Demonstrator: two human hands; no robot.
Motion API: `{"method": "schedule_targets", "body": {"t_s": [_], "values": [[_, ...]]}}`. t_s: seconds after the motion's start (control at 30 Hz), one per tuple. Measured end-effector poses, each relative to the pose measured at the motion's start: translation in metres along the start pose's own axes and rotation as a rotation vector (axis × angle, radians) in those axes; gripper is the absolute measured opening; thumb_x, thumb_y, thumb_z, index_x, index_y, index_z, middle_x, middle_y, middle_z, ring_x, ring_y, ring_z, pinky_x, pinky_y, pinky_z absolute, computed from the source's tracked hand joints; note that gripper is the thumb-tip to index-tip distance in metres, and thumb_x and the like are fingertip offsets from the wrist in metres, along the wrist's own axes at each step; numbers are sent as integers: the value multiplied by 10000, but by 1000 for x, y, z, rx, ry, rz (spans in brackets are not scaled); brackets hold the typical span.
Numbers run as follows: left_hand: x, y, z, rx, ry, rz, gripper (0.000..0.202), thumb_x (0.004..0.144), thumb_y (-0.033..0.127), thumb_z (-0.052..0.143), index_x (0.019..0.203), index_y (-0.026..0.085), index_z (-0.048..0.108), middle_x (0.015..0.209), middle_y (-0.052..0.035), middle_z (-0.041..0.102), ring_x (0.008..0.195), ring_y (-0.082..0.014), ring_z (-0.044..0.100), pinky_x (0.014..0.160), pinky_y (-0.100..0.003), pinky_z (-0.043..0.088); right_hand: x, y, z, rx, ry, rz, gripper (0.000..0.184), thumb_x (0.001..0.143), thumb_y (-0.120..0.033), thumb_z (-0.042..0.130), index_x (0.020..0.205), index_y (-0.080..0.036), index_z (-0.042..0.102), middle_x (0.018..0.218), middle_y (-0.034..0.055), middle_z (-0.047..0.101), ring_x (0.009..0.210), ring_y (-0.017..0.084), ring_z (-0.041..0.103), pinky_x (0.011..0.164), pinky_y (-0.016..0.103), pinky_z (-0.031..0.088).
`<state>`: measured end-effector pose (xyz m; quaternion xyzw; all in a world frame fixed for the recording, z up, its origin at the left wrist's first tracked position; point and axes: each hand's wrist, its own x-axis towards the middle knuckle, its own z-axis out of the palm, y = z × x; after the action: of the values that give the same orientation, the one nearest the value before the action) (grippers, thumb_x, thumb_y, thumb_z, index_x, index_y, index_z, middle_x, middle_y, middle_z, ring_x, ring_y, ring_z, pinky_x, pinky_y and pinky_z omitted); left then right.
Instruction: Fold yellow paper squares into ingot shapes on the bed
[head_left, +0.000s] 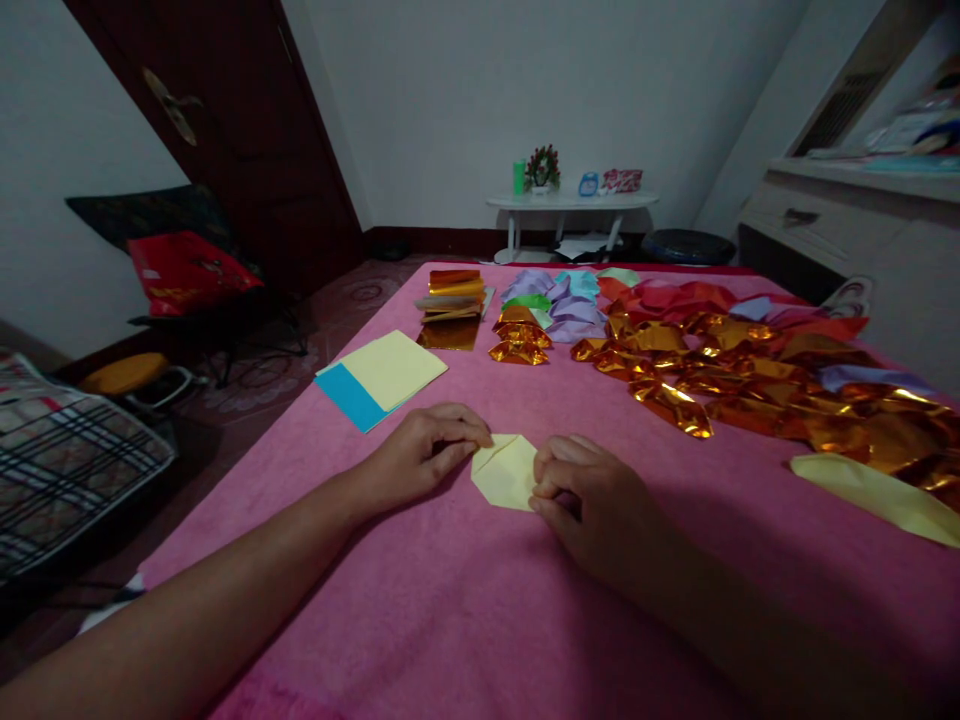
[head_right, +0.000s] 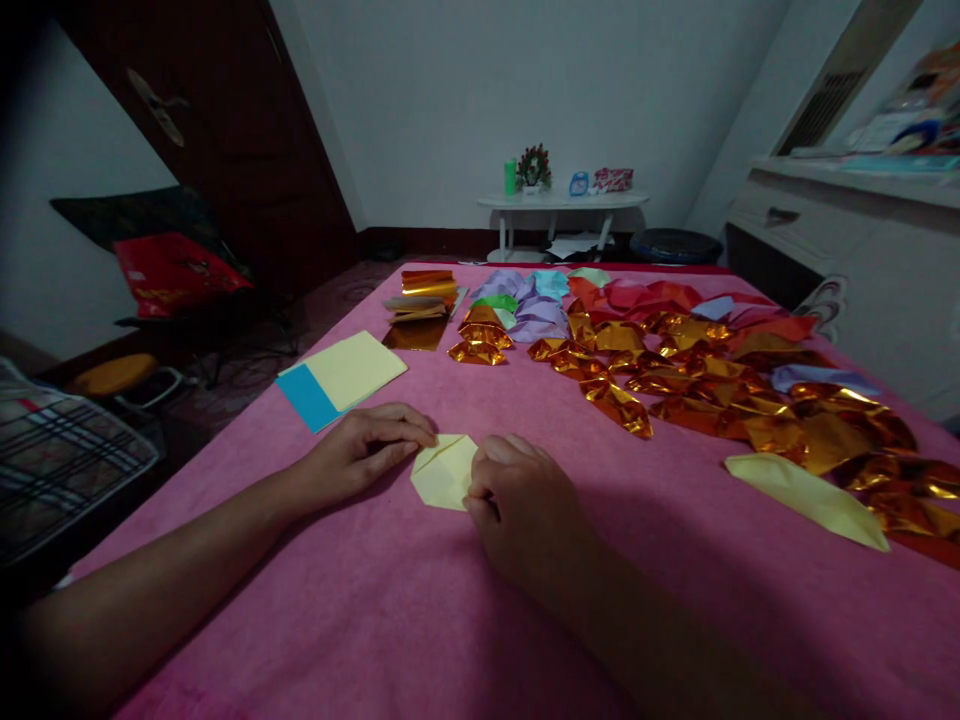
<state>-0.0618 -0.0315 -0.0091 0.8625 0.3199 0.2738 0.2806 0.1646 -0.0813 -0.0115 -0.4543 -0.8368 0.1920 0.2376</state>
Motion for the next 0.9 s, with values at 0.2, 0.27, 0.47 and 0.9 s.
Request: {"method": "schedule_targets", "body": {"t_s": [0.2, 0.27, 0.47, 0.9], "values": [[-1, -10, -8, 44, -124, 150, 359, 858, 57, 447, 1110, 212, 649, 1077, -96, 634, 1001, -161, 578, 896, -353, 477, -2, -12, -7, -122, -35, 9, 198, 692, -135, 647, 675, -190, 457, 765, 16, 530, 748, 170, 458, 627, 295, 339], [-1, -10, -9, 68, -131, 165, 340, 867, 75, 452, 1111, 207, 649, 1080, -100, 635, 1006, -163, 579, 898, -351, 478, -2, -18, -8, -181, -72, 16, 174, 698, -125, 639, 683, -186, 477, 779, 28, 545, 743, 176, 466, 603, 298, 334], [0, -8, -9, 157, -128, 225, 262, 869, 161, 515, 1090, 188, 655, 1056, -113, 652, 997, -182, 589, 893, -358, 489, -3, -21, -1, -366, -135, -71, 111, 715, -53, 551, 720, -163, 566, 813, 65, 580, 728, 189, 497, 575, 324, 336], [-4, -4, -1, 427, -74, 328, 219, 905, 190, 441, 1009, 165, 632, 1007, -107, 659, 969, -184, 597, 840, -342, 505, -6, -2, -18, -183, -93, -98, 92, 738, -114, 551, 803, -174, 576, 884, 56, 587, 809, 190, 520, 695, 311, 406]]}}
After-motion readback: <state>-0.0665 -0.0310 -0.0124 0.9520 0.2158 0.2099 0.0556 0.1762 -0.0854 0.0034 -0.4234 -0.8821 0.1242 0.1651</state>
